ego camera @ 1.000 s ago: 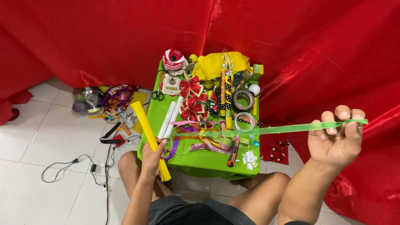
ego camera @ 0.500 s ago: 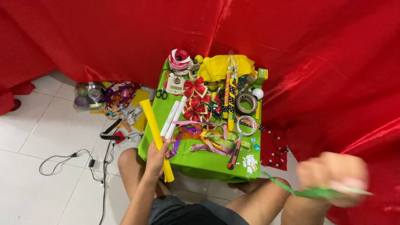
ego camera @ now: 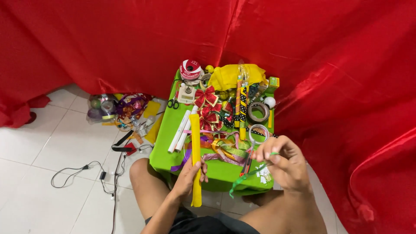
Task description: Decorating a yellow pipe by wrapping it with various colored ribbons and adhesive tape
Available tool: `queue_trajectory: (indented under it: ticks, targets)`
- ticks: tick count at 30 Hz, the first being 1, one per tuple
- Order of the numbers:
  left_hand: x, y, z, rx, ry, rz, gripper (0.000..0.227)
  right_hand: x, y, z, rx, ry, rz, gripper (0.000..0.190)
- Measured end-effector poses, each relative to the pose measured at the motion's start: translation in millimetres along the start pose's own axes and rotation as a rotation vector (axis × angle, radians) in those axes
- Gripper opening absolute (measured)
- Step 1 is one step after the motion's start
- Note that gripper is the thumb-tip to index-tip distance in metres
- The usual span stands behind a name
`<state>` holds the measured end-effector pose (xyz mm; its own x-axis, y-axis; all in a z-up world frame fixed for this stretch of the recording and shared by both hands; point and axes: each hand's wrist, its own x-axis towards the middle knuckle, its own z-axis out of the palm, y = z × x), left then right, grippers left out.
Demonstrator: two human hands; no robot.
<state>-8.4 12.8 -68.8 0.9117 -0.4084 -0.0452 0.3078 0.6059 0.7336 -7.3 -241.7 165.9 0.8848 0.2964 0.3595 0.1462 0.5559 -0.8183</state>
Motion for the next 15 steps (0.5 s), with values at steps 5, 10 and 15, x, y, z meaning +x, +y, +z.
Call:
queue_trajectory:
  ticks: [5, 10, 15]
  targets:
    - [-12.3, 39.1, 40.1, 0.159, -0.034, 0.001, 0.043, 1.5, 27.8, -12.0, 0.063, 0.044, 0.115, 0.017]
    - [-19.4, 44.2, 52.2, 0.223, -0.067, 0.019, 0.04, 0.1, 48.6, -18.2, 0.075, 0.107, 0.177, 0.022]
    - [-26.5, 46.4, 59.7, 0.22, -0.125, 0.025, 0.031, -9.2, 78.7, -16.4, -0.048, 0.234, 0.045, 0.036]
